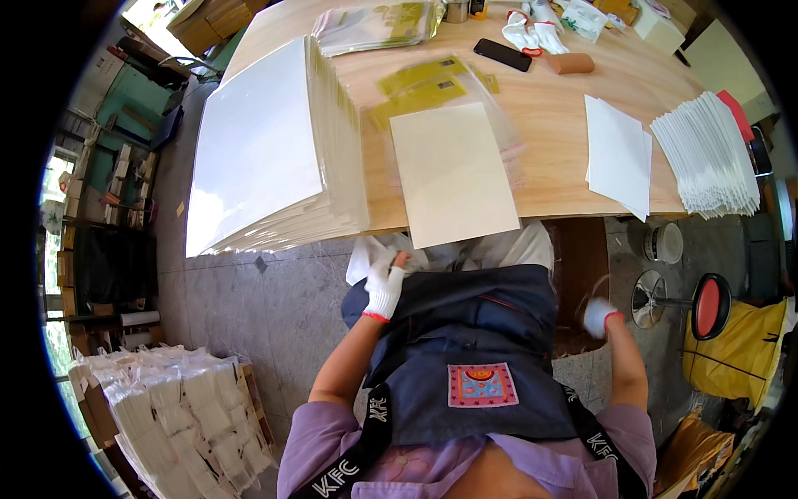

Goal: The person repeatedly picks up white rectangular sheets from a stack on the table and places them into clear plastic sleeves. They then move the filled sleeves to a growing pile on the right side of the table. The process is continuous and repetitive.

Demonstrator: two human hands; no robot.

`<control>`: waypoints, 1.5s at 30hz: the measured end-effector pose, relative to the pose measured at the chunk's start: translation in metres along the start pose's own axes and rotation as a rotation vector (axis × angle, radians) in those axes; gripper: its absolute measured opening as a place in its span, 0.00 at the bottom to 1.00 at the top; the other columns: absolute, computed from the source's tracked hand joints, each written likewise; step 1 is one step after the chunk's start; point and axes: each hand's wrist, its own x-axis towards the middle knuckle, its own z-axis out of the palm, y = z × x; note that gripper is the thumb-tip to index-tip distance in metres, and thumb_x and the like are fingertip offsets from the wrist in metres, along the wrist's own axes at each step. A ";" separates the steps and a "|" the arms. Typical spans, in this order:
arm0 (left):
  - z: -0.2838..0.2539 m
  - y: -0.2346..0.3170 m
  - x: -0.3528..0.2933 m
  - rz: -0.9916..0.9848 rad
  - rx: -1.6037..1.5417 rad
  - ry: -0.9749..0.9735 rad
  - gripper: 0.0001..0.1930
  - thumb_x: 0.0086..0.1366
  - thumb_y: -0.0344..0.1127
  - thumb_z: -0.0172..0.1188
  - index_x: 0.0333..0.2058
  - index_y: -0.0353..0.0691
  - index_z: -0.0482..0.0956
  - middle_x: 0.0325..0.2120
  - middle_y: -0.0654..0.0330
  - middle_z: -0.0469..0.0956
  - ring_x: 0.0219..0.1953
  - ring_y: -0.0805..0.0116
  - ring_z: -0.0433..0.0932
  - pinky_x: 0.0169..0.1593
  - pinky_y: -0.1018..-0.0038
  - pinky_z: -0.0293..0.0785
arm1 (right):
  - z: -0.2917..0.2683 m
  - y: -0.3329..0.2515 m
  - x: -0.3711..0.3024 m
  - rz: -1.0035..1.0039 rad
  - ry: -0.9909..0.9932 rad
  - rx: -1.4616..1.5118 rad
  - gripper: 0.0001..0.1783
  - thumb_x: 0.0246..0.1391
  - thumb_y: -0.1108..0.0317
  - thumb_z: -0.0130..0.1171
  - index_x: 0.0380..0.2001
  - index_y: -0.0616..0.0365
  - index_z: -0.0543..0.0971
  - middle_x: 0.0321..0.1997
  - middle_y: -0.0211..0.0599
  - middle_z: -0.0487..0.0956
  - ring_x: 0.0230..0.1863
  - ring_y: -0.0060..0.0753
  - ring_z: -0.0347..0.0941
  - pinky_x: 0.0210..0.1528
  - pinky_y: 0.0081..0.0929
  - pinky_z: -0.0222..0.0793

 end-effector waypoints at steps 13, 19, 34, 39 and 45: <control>0.010 0.010 0.027 0.502 0.187 0.175 0.09 0.47 0.29 0.65 0.18 0.38 0.72 0.23 0.57 0.72 0.26 0.60 0.70 0.28 0.70 0.64 | -0.195 -0.187 -0.029 -0.651 0.624 0.844 0.10 0.39 0.69 0.61 0.27 0.58 0.73 0.33 0.37 0.75 0.37 0.33 0.73 0.38 0.28 0.67; 0.016 0.036 0.020 -0.410 -0.934 0.184 0.16 0.58 0.25 0.56 0.46 0.33 0.66 0.27 0.63 0.72 0.32 0.75 0.71 0.32 0.81 0.67 | -0.212 -0.209 -0.048 -0.162 0.342 1.204 0.08 0.49 0.68 0.55 0.25 0.62 0.71 0.20 0.33 0.71 0.23 0.22 0.67 0.28 0.21 0.62; -0.208 0.192 0.006 0.265 -0.182 0.640 0.17 0.61 0.28 0.47 0.49 0.32 0.71 0.36 0.61 0.73 0.36 0.78 0.70 0.38 0.83 0.65 | -0.337 -0.316 -0.092 -1.009 -0.243 1.894 0.13 0.58 0.60 0.51 0.24 0.56 0.70 0.15 0.23 0.66 0.15 0.15 0.61 0.16 0.16 0.55; -0.284 0.143 0.050 0.218 0.316 0.694 0.16 0.63 0.32 0.47 0.48 0.32 0.72 0.45 0.55 0.73 0.46 0.67 0.71 0.52 0.74 0.65 | -0.405 -0.369 -0.106 -1.085 -0.163 1.553 0.16 0.55 0.57 0.54 0.21 0.56 0.71 0.14 0.24 0.67 0.15 0.15 0.62 0.16 0.16 0.58; -0.236 0.025 0.037 0.181 -0.287 0.908 0.23 0.64 0.33 0.43 0.57 0.30 0.59 0.58 0.51 0.59 0.58 0.64 0.61 0.60 0.70 0.54 | -0.362 -0.340 -0.078 -0.984 -0.033 1.840 0.16 0.54 0.55 0.54 0.28 0.57 0.74 0.18 0.25 0.71 0.17 0.15 0.66 0.20 0.16 0.62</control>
